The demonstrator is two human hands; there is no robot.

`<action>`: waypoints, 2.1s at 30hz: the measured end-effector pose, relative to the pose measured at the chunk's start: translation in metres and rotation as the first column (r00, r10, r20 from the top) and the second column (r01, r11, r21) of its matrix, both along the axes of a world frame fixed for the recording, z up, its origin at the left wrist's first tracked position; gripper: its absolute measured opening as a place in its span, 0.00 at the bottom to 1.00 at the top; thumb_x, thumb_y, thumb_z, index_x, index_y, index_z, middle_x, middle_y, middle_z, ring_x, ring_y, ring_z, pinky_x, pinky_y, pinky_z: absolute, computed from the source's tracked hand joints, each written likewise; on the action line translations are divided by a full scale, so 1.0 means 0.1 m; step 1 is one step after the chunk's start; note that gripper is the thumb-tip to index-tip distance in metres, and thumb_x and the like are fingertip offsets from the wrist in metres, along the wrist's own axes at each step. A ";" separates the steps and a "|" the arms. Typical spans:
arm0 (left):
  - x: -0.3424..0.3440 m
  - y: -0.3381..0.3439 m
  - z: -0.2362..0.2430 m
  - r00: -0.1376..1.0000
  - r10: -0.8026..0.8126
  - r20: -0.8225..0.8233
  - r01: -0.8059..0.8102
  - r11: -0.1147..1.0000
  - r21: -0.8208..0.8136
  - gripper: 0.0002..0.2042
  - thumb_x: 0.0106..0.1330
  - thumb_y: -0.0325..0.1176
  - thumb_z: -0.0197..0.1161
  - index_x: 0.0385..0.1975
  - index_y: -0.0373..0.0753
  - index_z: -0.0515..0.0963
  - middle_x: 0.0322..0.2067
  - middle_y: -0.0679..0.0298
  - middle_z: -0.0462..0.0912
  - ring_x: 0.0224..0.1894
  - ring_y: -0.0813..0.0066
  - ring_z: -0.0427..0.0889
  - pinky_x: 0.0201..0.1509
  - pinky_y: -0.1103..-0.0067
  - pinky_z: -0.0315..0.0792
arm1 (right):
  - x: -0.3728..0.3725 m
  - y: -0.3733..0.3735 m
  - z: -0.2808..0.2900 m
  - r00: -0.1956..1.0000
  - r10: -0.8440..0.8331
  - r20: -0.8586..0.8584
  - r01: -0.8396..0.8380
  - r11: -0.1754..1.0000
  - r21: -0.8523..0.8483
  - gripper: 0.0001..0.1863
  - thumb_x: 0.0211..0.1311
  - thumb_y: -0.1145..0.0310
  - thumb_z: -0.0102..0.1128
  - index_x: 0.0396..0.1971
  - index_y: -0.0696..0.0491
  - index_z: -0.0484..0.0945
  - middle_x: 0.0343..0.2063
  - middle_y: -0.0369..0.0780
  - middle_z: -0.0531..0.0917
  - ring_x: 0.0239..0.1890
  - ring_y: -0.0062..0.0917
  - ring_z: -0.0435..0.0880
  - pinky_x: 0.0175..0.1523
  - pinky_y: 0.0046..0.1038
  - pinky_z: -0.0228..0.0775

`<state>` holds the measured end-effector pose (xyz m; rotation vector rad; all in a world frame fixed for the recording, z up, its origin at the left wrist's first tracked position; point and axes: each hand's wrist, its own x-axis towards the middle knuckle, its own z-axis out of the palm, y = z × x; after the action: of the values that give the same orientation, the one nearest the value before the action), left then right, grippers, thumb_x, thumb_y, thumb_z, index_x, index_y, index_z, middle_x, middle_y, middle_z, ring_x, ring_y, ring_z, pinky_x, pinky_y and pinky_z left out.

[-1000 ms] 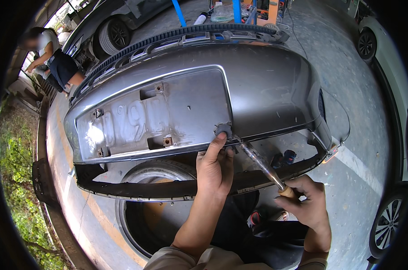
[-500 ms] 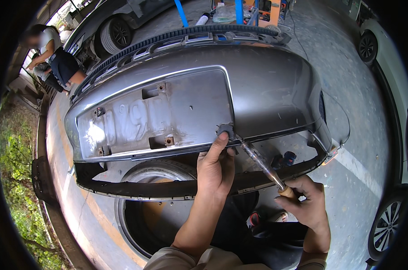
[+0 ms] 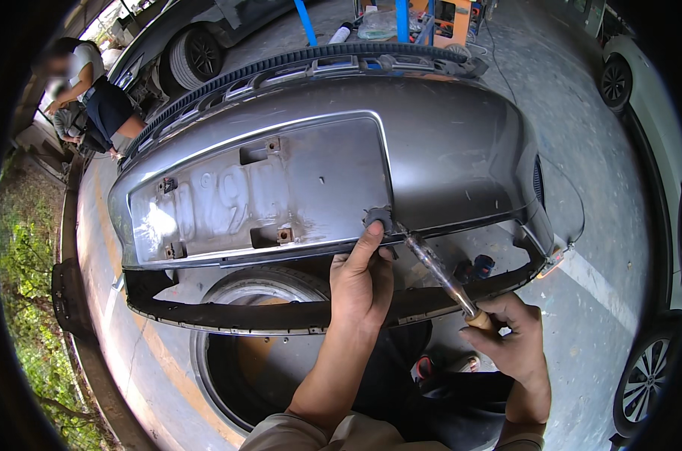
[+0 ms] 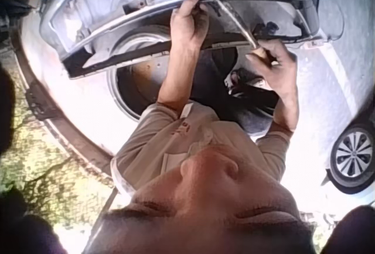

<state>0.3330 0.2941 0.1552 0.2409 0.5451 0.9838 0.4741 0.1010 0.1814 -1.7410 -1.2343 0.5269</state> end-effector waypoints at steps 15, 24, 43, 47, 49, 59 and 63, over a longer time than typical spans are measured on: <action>0.03 0.01 0.01 1.000 -0.001 -0.011 0.001 1.000 -0.015 0.13 0.61 0.25 0.74 0.43 0.44 0.80 0.39 0.72 0.84 0.44 0.81 0.80 0.47 0.80 0.68 | 0.06 0.02 -0.06 0.989 0.005 -0.150 -0.005 1.000 -0.001 0.19 0.51 0.75 0.79 0.40 0.59 0.78 0.30 0.40 0.87 0.30 0.19 0.87 0.36 0.21 0.78; 0.04 -0.04 0.04 0.999 0.041 -0.018 -0.041 0.998 -0.038 0.12 0.63 0.33 0.73 0.43 0.46 0.79 0.42 0.74 0.83 0.47 0.80 0.77 0.50 0.78 0.66 | 0.20 -0.07 0.01 0.845 -0.078 -0.528 0.179 0.974 0.142 0.18 0.60 0.80 0.70 0.46 0.62 0.72 0.34 0.44 0.86 0.28 0.19 0.84 0.32 0.20 0.78; -0.80 -0.95 -0.35 0.535 -0.792 -0.293 0.843 0.525 0.118 0.16 0.80 0.42 0.51 0.44 0.33 0.76 0.23 0.63 0.77 0.23 0.77 0.76 0.29 0.81 0.69 | 1.97 -2.82 -2.50 0.098 -0.949 -0.300 0.939 0.188 -0.289 0.18 0.75 0.55 0.53 0.49 0.54 0.79 0.29 0.34 0.81 0.25 0.13 0.72 0.27 0.19 0.61; -0.68 -1.12 -0.94 0.396 -0.727 -0.561 0.838 0.536 -0.104 0.17 0.79 0.44 0.53 0.42 0.33 0.76 0.25 0.63 0.79 0.25 0.79 0.77 0.29 0.81 0.70 | 1.60 -3.46 -3.78 -0.035 -0.995 0.096 0.798 -0.086 -0.596 0.18 0.75 0.56 0.53 0.51 0.54 0.78 0.32 0.35 0.81 0.28 0.16 0.73 0.31 0.21 0.63; -0.63 -1.22 -1.12 0.324 -0.650 -0.687 0.874 0.484 -0.045 0.16 0.79 0.43 0.54 0.42 0.33 0.76 0.25 0.63 0.79 0.24 0.78 0.77 0.29 0.80 0.70 | 1.38 -3.58 -4.14 -0.008 -0.987 0.162 0.722 -0.118 -0.682 0.18 0.75 0.56 0.53 0.52 0.54 0.77 0.33 0.36 0.82 0.30 0.17 0.74 0.33 0.22 0.64; -0.07 -1.73 -1.63 0.220 -0.612 -0.759 0.899 0.429 -0.086 0.16 0.79 0.39 0.52 0.29 0.36 0.71 0.20 0.66 0.74 0.22 0.77 0.75 0.28 0.78 0.70 | 1.09 -3.93 -5.00 0.068 -0.984 0.165 0.583 -0.095 -0.807 0.19 0.75 0.59 0.52 0.57 0.55 0.75 0.40 0.39 0.82 0.40 0.23 0.77 0.43 0.26 0.69; -0.13 -1.82 -1.10 0.172 -0.418 -0.892 0.977 0.187 0.101 0.11 0.76 0.34 0.56 0.31 0.36 0.74 0.22 0.63 0.78 0.26 0.74 0.80 0.30 0.77 0.73 | 1.11 -4.10 -5.05 0.066 -0.985 0.160 0.605 -0.088 -0.791 0.20 0.75 0.60 0.51 0.59 0.55 0.74 0.43 0.40 0.83 0.44 0.25 0.79 0.47 0.28 0.71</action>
<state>0.3201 0.1125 0.0450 1.5728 0.5871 -0.1632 0.5849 -0.3088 -0.3232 -2.3469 0.8833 0.5668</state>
